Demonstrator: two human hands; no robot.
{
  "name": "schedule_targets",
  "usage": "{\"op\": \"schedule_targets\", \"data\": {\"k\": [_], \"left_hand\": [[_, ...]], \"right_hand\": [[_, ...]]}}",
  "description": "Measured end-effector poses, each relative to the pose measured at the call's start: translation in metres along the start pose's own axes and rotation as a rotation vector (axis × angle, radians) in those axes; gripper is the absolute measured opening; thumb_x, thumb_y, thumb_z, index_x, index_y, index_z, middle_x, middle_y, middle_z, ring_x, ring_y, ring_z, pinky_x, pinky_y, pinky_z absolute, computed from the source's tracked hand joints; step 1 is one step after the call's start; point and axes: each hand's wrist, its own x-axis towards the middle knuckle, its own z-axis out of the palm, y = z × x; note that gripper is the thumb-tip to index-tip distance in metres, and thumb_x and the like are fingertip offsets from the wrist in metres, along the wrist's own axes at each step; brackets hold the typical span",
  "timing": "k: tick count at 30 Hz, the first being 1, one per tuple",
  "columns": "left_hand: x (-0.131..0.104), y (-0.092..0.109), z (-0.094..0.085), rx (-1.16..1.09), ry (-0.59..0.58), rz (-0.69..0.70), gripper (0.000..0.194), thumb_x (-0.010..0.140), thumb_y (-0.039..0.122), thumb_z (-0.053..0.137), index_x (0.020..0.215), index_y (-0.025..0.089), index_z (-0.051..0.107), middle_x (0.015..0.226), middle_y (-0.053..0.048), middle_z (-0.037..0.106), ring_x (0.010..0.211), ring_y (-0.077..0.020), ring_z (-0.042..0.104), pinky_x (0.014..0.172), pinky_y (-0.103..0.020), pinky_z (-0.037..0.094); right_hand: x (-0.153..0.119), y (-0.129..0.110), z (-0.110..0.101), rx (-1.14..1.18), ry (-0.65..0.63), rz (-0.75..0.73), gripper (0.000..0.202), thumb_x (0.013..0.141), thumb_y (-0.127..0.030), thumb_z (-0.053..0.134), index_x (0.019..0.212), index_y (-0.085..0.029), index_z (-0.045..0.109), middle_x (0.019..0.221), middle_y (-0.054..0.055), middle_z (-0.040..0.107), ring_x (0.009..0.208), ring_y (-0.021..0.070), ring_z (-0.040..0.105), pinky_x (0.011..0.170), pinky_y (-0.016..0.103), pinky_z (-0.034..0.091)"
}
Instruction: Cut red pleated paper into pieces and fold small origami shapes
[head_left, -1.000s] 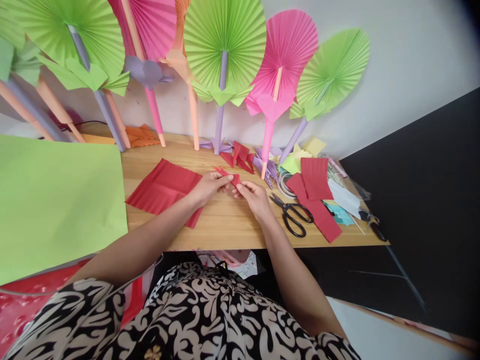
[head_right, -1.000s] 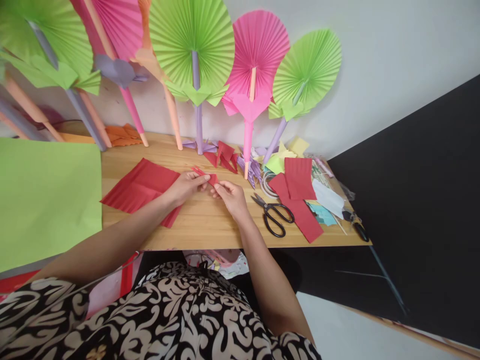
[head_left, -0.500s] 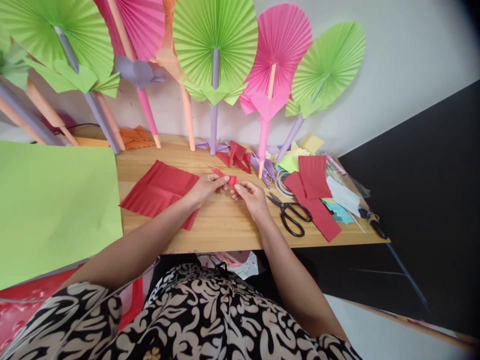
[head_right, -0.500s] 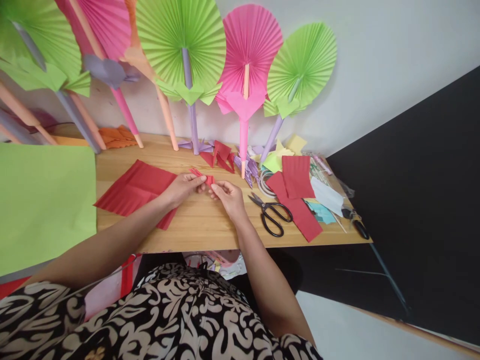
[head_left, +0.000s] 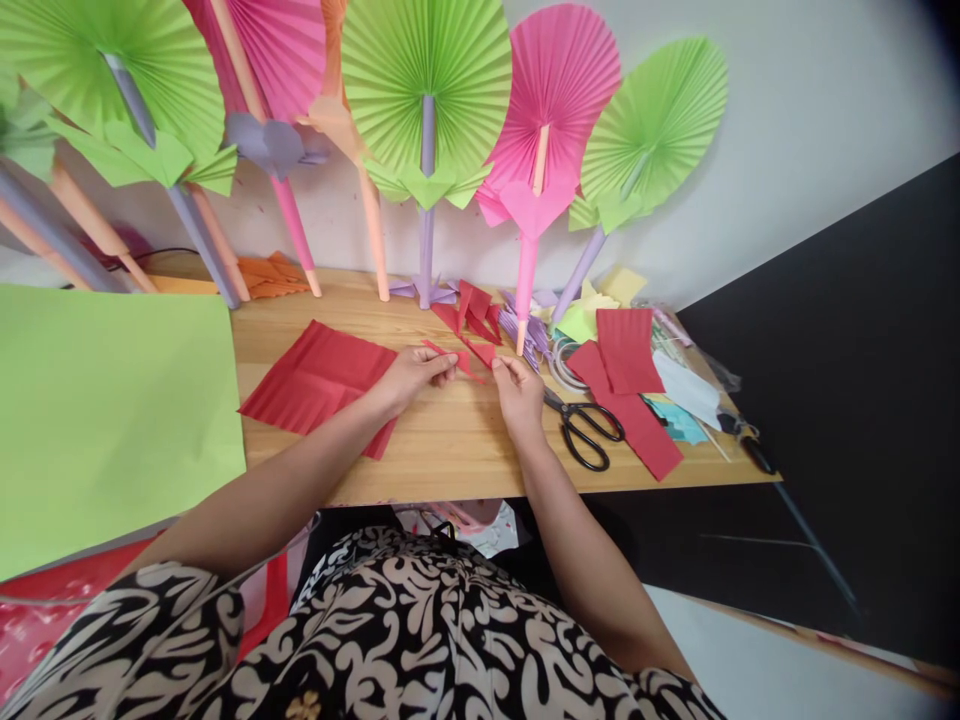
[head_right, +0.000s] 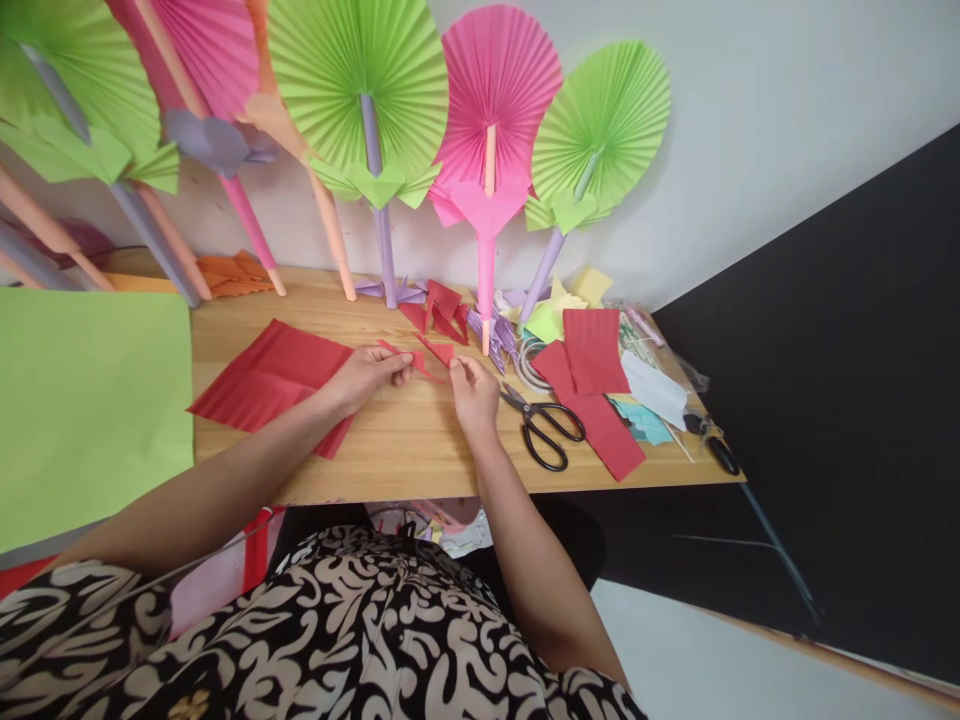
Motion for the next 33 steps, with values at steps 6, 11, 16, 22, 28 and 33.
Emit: {"op": "schedule_targets", "data": {"k": [6, 11, 16, 22, 28, 33], "left_hand": [[-0.003, 0.004, 0.000, 0.000, 0.008, 0.003, 0.042, 0.070, 0.054, 0.079, 0.059, 0.016, 0.066, 0.060, -0.001, 0.062, 0.057, -0.0114, 0.051, 0.061, -0.027, 0.041], [-0.005, 0.010, 0.002, 0.007, -0.014, 0.006, 0.044, 0.067, 0.057, 0.081, 0.057, 0.017, 0.066, 0.057, 0.000, 0.062, 0.057, -0.0112, 0.052, 0.062, -0.026, 0.042], [-0.004, 0.009, 0.004, 0.025, -0.016, -0.003, 0.046, 0.063, 0.058, 0.083, 0.055, 0.016, 0.066, 0.055, -0.001, 0.062, 0.054, -0.0105, 0.051, 0.059, -0.026, 0.040], [-0.003, 0.008, 0.004, 0.017, 0.022, -0.001, 0.044, 0.057, 0.056, 0.086, 0.065, 0.016, 0.070, 0.056, 0.002, 0.061, 0.053, -0.0093, 0.049, 0.056, -0.025, 0.038], [-0.006, 0.013, 0.009, 0.000, -0.003, 0.004, 0.042, 0.053, 0.049, 0.089, 0.066, 0.016, 0.066, 0.056, 0.004, 0.059, 0.054, -0.0090, 0.049, 0.054, -0.023, 0.039], [-0.008, 0.016, 0.014, -0.034, -0.010, 0.021, 0.042, 0.053, 0.047, 0.089, 0.063, 0.017, 0.061, 0.056, 0.005, 0.057, 0.053, -0.0086, 0.049, 0.054, -0.023, 0.038]], "right_hand": [[-0.007, -0.005, -0.001, -0.193, -0.034, -0.236, 0.028, 0.092, -0.040, 0.060, 0.112, -0.025, 0.073, 0.114, 0.007, 0.075, 0.107, 0.0212, 0.069, 0.099, 0.038, 0.052], [-0.009, -0.003, 0.003, -0.246, -0.212, -0.236, 0.029, 0.087, -0.043, 0.066, 0.107, -0.023, 0.074, 0.107, 0.007, 0.077, 0.098, 0.0230, 0.072, 0.092, 0.037, 0.055], [-0.008, -0.002, 0.003, -0.257, -0.195, -0.254, 0.022, 0.087, -0.041, 0.065, 0.086, -0.021, 0.075, 0.086, 0.005, 0.077, 0.081, 0.0224, 0.070, 0.079, 0.034, 0.054], [-0.011, -0.009, 0.003, -0.257, -0.189, -0.268, 0.020, 0.086, -0.037, 0.061, 0.077, -0.021, 0.070, 0.080, 0.003, 0.075, 0.075, 0.0203, 0.067, 0.073, 0.031, 0.050], [-0.012, -0.013, 0.004, -0.256, -0.213, -0.276, 0.018, 0.084, -0.035, 0.061, 0.074, -0.021, 0.067, 0.076, 0.002, 0.072, 0.072, 0.0187, 0.063, 0.071, 0.030, 0.048], [-0.012, -0.014, 0.003, -0.230, -0.248, -0.269, 0.018, 0.082, -0.034, 0.061, 0.071, -0.022, 0.065, 0.070, 0.001, 0.068, 0.068, 0.0175, 0.061, 0.069, 0.029, 0.047]]}}
